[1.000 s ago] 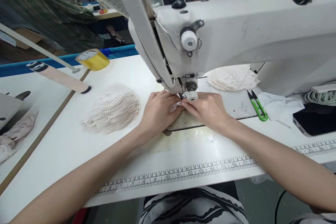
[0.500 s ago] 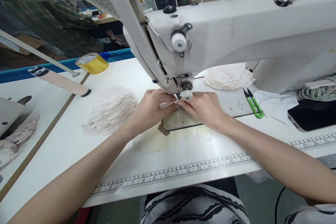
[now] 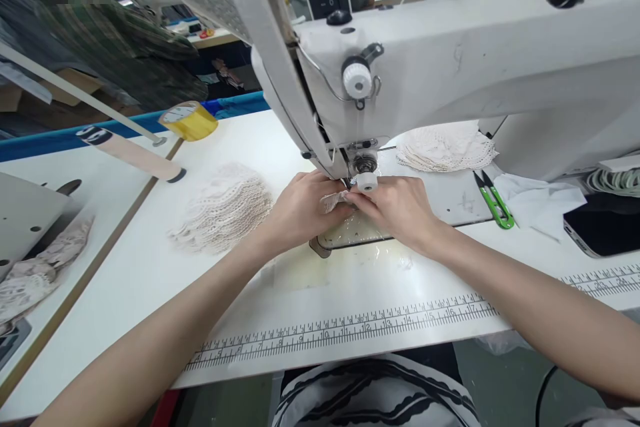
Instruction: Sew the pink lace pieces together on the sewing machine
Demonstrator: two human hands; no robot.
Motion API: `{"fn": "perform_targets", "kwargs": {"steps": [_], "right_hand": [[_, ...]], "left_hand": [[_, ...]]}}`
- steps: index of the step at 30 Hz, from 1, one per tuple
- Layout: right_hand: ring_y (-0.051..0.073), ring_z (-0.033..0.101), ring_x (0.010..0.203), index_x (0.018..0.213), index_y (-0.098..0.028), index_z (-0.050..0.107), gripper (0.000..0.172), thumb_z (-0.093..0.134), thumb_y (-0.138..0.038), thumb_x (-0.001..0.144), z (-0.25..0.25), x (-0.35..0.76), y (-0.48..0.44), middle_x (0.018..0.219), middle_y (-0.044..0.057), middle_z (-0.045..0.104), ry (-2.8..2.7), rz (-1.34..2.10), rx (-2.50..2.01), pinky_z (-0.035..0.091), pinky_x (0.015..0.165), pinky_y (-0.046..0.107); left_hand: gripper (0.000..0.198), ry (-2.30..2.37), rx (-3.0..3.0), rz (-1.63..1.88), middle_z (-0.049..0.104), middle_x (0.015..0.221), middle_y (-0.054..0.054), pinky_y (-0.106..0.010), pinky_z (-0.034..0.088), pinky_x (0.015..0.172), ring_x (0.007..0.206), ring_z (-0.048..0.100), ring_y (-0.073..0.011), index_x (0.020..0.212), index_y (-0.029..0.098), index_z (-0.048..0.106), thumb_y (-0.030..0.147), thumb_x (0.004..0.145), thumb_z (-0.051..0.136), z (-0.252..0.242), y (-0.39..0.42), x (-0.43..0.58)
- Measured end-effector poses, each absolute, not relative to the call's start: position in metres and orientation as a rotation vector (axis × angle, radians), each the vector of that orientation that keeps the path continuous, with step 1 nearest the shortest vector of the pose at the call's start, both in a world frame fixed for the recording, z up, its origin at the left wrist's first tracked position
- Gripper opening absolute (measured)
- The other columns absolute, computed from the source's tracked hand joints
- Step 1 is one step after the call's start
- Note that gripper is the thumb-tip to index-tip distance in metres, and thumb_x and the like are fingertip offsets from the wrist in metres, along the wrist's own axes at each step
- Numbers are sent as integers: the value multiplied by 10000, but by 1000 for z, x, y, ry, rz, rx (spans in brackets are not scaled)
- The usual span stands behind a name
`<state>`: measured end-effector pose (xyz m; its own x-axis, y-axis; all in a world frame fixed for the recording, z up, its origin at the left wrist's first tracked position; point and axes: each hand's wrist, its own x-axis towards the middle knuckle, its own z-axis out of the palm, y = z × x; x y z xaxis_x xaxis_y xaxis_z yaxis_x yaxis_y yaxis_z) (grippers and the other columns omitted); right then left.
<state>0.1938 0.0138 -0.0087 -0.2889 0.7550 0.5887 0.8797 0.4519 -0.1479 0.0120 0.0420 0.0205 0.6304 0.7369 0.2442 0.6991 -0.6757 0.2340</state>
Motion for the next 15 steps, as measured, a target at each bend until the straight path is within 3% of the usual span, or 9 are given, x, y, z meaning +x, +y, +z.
{"fn": "perform_targets", "kwargs": {"steps": [15], "right_hand": [[115,461,451,784,-221,729,430,402,-453,942,-8,193,16,535,-13,606,-2122,-233,-1438,217,461,250]], "left_hand": [[105,1336,2792,567,690,863,-31,-432,401,907,898,613,-240,780,207,692,185,769,590,13,42,17]]}}
